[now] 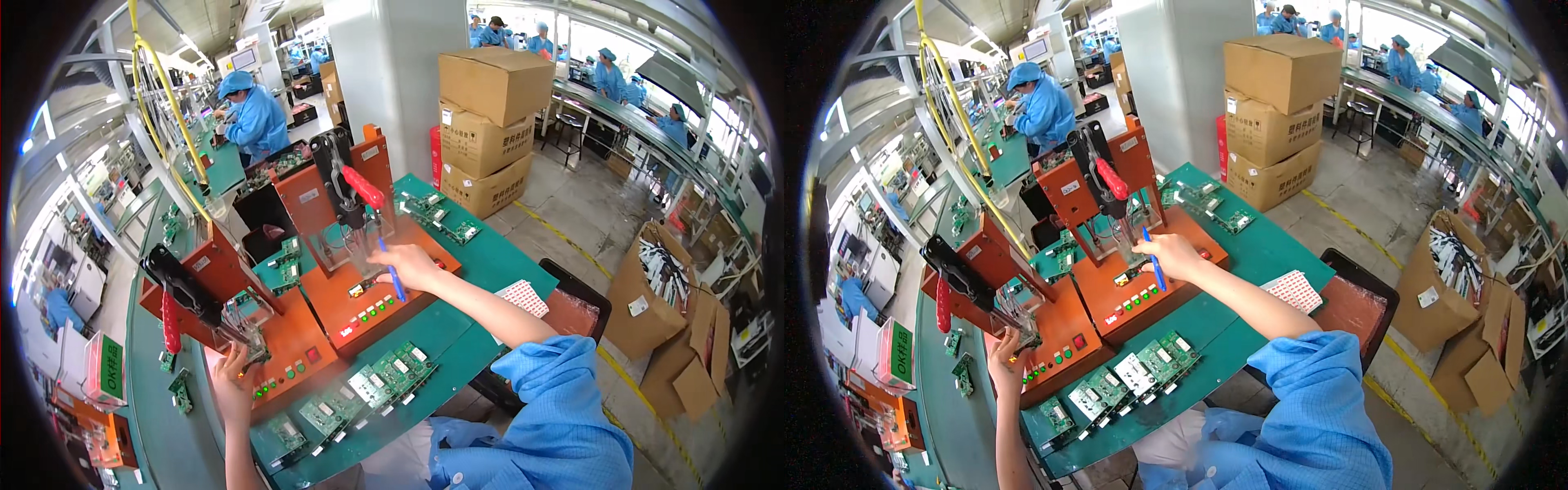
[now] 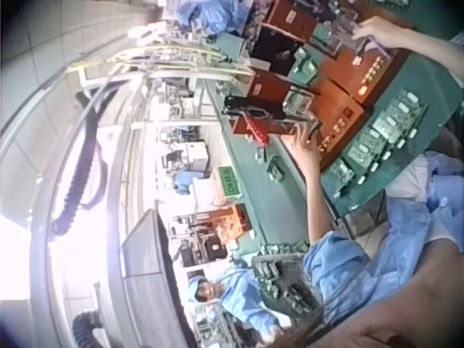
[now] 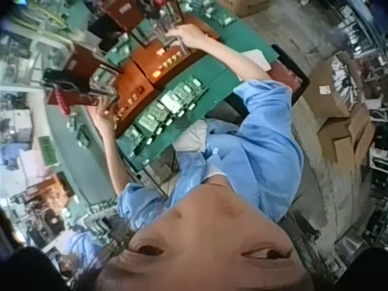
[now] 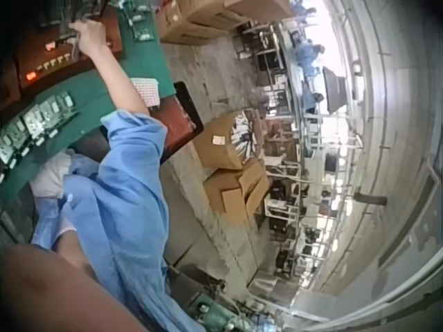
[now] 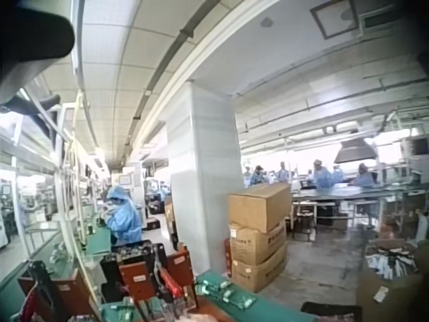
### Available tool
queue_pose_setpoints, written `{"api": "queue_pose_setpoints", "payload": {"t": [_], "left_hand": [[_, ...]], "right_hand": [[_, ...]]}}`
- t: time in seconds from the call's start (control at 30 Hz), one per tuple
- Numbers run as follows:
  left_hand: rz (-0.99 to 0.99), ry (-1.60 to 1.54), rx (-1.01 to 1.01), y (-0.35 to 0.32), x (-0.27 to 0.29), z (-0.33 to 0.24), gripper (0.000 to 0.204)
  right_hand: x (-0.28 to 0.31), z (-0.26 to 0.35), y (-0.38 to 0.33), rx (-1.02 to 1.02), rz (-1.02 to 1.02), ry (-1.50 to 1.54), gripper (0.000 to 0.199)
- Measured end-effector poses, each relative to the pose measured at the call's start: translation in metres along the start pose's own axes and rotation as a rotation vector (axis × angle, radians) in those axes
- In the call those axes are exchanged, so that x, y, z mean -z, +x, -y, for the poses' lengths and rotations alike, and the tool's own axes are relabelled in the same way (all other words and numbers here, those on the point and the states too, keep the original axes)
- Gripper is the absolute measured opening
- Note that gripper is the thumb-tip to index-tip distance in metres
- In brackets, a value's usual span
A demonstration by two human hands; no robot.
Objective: The person tests circuit boards by loading them into testing fixtures, operating the machines with levers and buttons, marking the boards with a pen, and placing them onto the table.
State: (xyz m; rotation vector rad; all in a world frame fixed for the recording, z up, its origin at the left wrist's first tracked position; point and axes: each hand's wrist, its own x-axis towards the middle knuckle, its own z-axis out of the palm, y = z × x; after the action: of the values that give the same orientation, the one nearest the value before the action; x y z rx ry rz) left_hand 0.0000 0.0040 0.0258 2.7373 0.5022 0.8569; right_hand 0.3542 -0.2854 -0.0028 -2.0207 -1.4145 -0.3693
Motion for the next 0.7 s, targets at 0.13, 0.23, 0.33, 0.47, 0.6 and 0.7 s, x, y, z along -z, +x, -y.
{"api": "queue_pose_setpoints", "payload": {"t": [0.13,0.23,0.33,0.47,0.6,0.7], "left_hand": [[-0.005,-0.016,-0.009,0.0000,0.0002,0.0014,0.046],[-0.012,-0.061,0.000,0.0001,-0.0001,0.0004,0.046],[-0.002,-0.080,0.028,-0.0001,-0.0001,-0.0008,0.047],[0.005,-0.082,0.035,-0.0020,-0.0006,0.0000,0.046],[0.024,-0.102,0.065,-0.0010,0.0007,-0.0046,0.047],[0.028,-0.111,0.091,-0.0018,0.0008,-0.0050,0.047]], "right_hand": [[-0.0015,0.0006,0.0009,-0.017,0.011,0.013,0.046],[-0.0018,0.0008,0.0004,-0.010,-0.013,0.014,0.046],[-0.0014,0.0016,0.0000,-0.011,-0.021,0.015,0.045],[-0.0017,0.0029,-0.0003,-0.027,-0.013,0.011,0.045],[-0.0020,0.0020,-0.0005,-0.038,-0.005,0.011,0.045],[-0.0023,0.0020,-0.0003,-0.045,0.006,0.010,0.045]]}}
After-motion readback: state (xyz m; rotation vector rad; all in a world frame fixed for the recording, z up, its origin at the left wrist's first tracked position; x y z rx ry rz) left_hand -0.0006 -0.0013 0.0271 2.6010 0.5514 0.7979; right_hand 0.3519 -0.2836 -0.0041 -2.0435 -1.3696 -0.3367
